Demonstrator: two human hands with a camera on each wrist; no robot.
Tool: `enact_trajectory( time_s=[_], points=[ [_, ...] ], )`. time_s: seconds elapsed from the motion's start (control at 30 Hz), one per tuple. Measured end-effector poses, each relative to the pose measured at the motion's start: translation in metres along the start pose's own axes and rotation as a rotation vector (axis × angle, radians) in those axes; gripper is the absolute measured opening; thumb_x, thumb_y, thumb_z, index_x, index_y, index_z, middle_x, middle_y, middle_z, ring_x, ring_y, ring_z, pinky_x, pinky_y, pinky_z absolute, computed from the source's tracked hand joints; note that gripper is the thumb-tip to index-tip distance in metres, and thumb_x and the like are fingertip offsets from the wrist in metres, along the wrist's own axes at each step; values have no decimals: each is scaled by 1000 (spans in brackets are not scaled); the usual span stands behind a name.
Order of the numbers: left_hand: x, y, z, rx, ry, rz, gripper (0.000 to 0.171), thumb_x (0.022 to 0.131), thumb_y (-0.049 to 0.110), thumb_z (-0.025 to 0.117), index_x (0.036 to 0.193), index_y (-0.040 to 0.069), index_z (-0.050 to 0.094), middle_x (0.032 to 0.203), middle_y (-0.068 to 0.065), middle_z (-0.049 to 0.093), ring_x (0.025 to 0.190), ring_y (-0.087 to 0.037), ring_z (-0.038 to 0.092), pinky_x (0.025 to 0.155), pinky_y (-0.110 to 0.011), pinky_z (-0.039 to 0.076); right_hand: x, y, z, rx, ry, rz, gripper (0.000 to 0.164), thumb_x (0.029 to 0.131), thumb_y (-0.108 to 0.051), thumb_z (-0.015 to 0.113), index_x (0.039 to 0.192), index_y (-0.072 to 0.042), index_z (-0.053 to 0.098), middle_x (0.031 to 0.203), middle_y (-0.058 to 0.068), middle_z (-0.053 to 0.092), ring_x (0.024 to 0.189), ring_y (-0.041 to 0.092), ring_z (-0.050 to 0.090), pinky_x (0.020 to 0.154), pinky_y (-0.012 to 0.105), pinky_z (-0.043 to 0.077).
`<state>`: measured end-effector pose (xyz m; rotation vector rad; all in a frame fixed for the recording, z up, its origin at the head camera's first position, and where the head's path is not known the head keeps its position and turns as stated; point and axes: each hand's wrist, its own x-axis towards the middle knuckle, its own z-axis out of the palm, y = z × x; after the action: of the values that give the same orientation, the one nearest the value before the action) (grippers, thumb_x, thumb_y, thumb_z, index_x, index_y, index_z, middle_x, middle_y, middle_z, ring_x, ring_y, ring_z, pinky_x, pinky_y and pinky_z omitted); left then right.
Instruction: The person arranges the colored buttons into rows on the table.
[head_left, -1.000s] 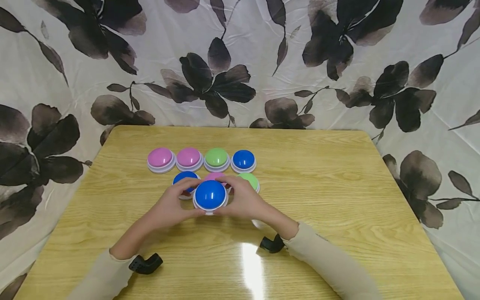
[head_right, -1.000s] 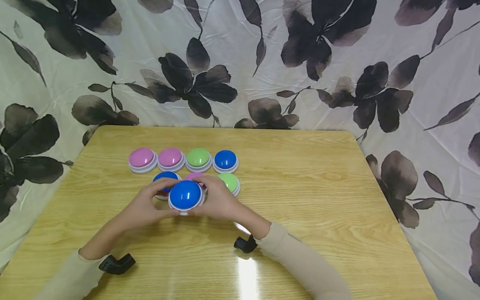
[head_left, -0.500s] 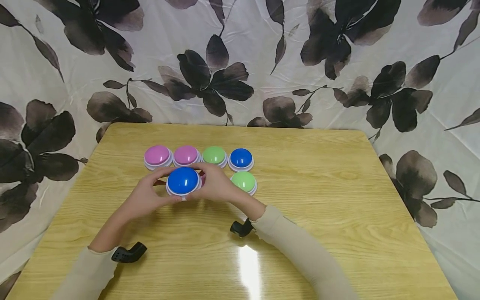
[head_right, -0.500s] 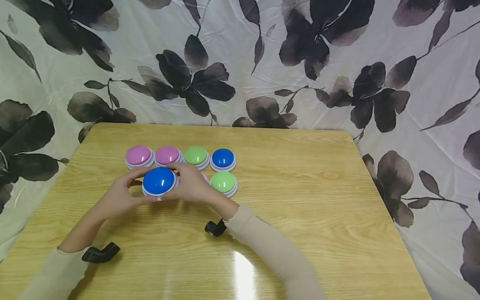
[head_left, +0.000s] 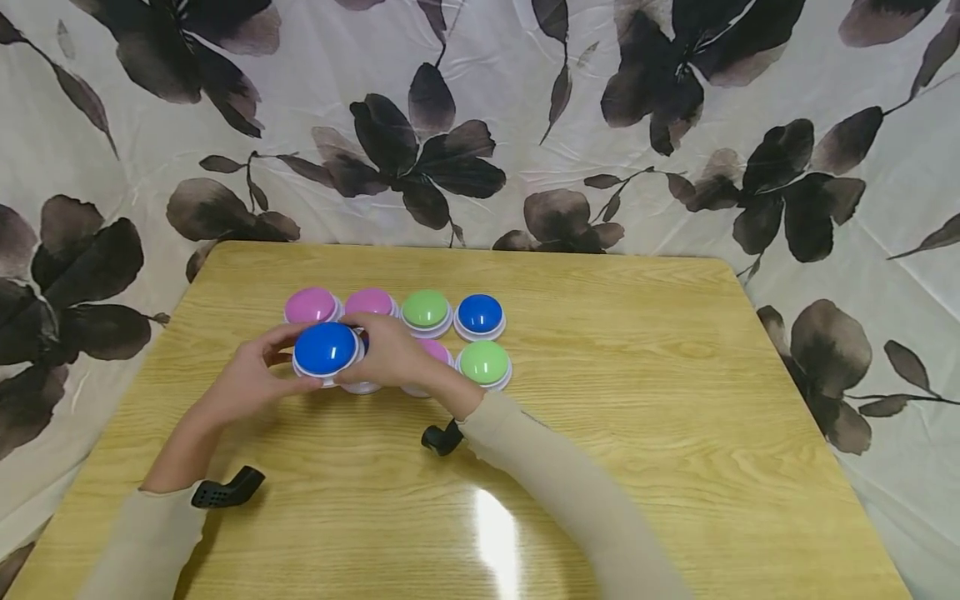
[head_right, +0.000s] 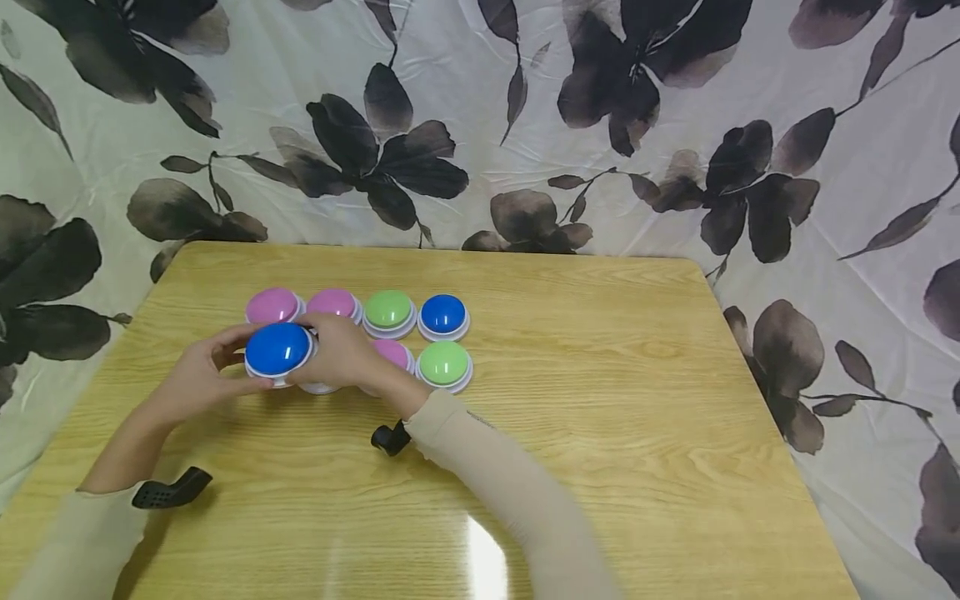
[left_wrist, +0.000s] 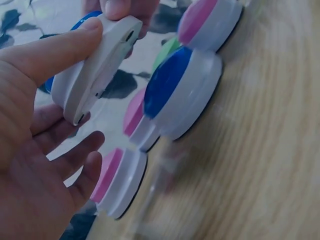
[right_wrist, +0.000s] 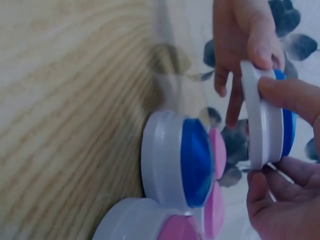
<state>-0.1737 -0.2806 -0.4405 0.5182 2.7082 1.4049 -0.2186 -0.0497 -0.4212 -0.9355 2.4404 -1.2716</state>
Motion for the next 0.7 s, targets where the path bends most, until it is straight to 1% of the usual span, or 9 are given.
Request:
enact_trajectory(
  time_s=[0.03,0.1,0.2,0.27,0.33,0.5,0.57,0.7],
  points=[
    [1,1,-3,4,-4,-13,75,80,15,82,144,6,43,137,-16,51,121,-21,47,93,-21,42,3,0,1,-4,-5,0,75,71,-25,88,135,-7,53,125,1,60,107,9,54,88,17,45],
    [3,1,-7,17,-15,-34,75,81,16,81,144,4,43,137,-18,50,121,-32,46,96,-32,44,9,1,2,-11,-11,5,75,72,-27,87,136,-8,53,126,0,59,108,9,54,87,17,45],
    [7,-1,-13,16,-20,-47,74,81,17,81,143,2,43,138,-19,49,123,-36,45,98,-50,43,16,3,4,-3,0,20,75,73,-28,86,136,-8,53,124,0,59,107,9,53,85,18,46],
    [9,-4,-16,17,-15,-48,74,81,15,81,143,2,43,138,-19,49,124,-37,44,97,-57,41,20,3,5,-4,3,38,75,73,-30,86,136,-9,52,124,0,59,107,10,53,85,19,47],
    [9,-8,-19,21,-8,-57,73,81,15,81,143,2,43,139,-18,48,124,-36,44,97,-57,42,25,2,7,-12,-5,52,76,73,-32,86,137,-9,52,124,-1,59,107,9,53,86,19,46],
    [7,-17,-25,48,9,-96,73,82,18,80,142,2,43,138,-18,48,124,-36,44,97,-51,45,38,2,13,-36,-37,71,79,73,-36,86,139,-10,50,128,-2,57,110,9,53,90,20,45],
    [8,-20,-26,48,14,-104,73,82,19,80,142,1,43,138,-19,47,125,-37,43,97,-53,44,43,3,15,-38,-44,74,80,73,-36,86,139,-10,50,129,-2,57,111,9,54,90,20,45],
    [11,-24,-26,46,6,-112,77,82,21,81,143,-1,41,139,-22,45,126,-41,41,98,-61,38,49,9,17,-42,-55,86,79,73,-35,86,139,-11,49,130,-2,56,111,9,53,90,19,45]
  ],
)
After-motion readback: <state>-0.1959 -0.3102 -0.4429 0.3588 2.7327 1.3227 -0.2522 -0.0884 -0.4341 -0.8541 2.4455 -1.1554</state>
